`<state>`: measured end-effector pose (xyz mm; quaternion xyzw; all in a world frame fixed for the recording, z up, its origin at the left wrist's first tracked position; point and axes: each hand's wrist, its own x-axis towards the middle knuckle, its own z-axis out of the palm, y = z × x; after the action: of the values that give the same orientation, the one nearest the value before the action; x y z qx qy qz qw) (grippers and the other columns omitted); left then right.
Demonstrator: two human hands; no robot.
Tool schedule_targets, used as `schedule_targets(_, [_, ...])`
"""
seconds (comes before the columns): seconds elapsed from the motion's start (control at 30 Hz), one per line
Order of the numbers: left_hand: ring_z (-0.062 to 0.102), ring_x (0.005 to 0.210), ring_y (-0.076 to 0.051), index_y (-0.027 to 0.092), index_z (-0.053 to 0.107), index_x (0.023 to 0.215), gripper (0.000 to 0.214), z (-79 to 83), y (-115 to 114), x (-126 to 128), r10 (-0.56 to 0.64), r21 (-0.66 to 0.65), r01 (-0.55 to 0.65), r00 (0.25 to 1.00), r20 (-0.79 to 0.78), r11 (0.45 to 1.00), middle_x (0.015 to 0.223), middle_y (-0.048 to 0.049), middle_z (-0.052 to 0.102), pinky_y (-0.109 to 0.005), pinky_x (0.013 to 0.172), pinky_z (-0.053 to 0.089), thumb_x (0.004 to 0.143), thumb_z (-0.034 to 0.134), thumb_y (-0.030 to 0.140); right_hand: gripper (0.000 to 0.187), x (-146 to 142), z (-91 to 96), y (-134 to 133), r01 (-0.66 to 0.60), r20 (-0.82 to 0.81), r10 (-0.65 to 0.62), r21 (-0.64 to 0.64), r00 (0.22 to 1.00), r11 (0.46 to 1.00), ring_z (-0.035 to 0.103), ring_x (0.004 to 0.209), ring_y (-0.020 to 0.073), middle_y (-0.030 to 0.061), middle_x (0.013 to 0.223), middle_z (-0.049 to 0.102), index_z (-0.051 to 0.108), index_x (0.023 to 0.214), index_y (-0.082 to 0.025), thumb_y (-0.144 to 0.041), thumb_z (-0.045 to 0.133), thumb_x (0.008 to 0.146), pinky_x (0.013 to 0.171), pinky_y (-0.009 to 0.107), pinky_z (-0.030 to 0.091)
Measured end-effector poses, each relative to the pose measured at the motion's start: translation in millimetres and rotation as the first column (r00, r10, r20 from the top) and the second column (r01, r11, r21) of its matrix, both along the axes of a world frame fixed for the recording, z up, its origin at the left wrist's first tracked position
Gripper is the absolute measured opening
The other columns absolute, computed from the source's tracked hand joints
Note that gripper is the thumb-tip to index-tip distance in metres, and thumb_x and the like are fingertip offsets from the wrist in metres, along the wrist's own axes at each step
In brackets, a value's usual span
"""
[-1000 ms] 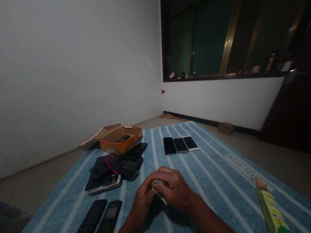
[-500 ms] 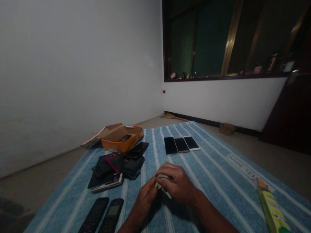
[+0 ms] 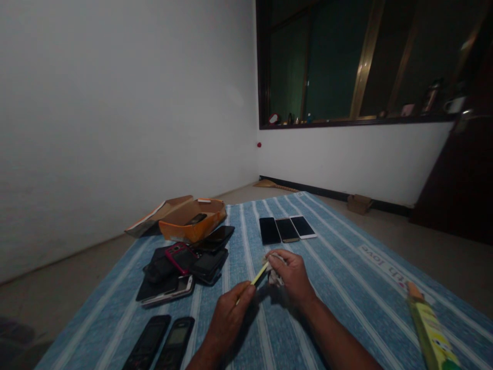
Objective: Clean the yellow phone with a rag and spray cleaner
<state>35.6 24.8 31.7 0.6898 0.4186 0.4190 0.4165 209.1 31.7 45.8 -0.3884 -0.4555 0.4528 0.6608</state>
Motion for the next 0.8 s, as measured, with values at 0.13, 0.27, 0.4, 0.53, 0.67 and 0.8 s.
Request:
schedule_targets(0.13, [0.059,0.065,-0.018,0.018,0.074,0.077,0.046,-1.4,1.2,0.3,0.006,0.009,-0.005,0.997,-0.073,1.000,0.069,-0.0024,0.067,-0.025,0.061,0.046,0.091,0.051,0.056,0.047,5.5,-18.8,10.9,0.046,-0.158,-0.060,-0.093,0.986,0.995,0.049,0.035,0.0089,-0.0027,0.052,0.058,0.067,0.080,-0.014,-0.057,0.077,0.066,0.034,0.019,0.038])
schedule_targets(0.27, [0.069,0.083,-0.024,0.018,0.077,0.089,0.041,-5.5,4.2,-1.3,0.042,0.017,-0.041,0.999,-0.024,0.999,0.085,-0.0059,0.076,-0.028,0.076,0.051,0.089,0.055,0.052,0.051,6.5,-31.0,14.6,0.044,-0.126,-0.073,-0.219,0.989,0.975,0.051,0.034,0.0101,-0.0016,0.052,0.060,0.064,0.078,-0.014,-0.061,0.076,0.060,0.030,0.019,0.036])
schedule_targets(0.4, [0.070,0.081,-0.024,0.018,0.079,0.091,0.038,-12.8,8.2,-3.0,0.093,0.027,-0.093,0.996,-0.006,0.995,0.083,-0.0059,0.077,-0.028,0.073,0.052,0.087,0.056,0.047,0.047,2.0,-37.5,15.1,0.058,-0.063,-0.079,-0.291,0.995,0.955,0.051,0.034,0.0116,-0.0008,0.054,0.060,0.062,0.076,-0.015,-0.059,0.071,0.063,0.028,0.019,0.033])
schedule_targets(0.53, [0.070,0.077,-0.023,0.018,0.079,0.089,0.035,-15.2,9.5,-3.6,0.109,0.049,-0.108,0.994,-0.020,0.993,0.080,-0.0051,0.077,-0.029,0.071,0.052,0.086,0.057,0.045,0.035,-0.1,-39.9,15.6,0.166,0.157,-0.136,-0.193,0.978,0.967,0.050,0.039,0.0125,-0.0029,0.052,0.053,0.059,0.070,-0.018,-0.053,0.058,0.077,0.036,0.023,0.037])
schedule_targets(0.67, [0.069,0.075,-0.023,0.018,0.079,0.089,0.035,-12.5,8.5,-3.5,0.109,0.052,-0.108,0.994,-0.025,0.993,0.079,-0.0050,0.077,-0.028,0.069,0.052,0.086,0.057,0.044,0.027,2.7,-39.9,15.0,0.268,0.501,-0.320,0.176,0.804,0.947,0.057,0.064,0.0156,0.0010,0.065,0.056,0.058,0.065,-0.019,-0.033,0.050,0.086,0.061,0.026,0.044])
schedule_targets(0.8, [0.069,0.076,-0.023,0.018,0.079,0.086,0.033,-11.1,7.5,-2.3,0.105,0.051,-0.104,0.994,-0.021,0.993,0.079,-0.0052,0.077,-0.029,0.071,0.053,0.086,0.058,0.043,0.022,-1.9,-41.2,10.6,0.222,0.661,-0.405,0.346,0.632,0.912,0.057,0.073,0.0162,0.0037,0.077,0.059,0.062,0.076,-0.019,-0.018,0.046,0.090,0.068,0.026,0.042])
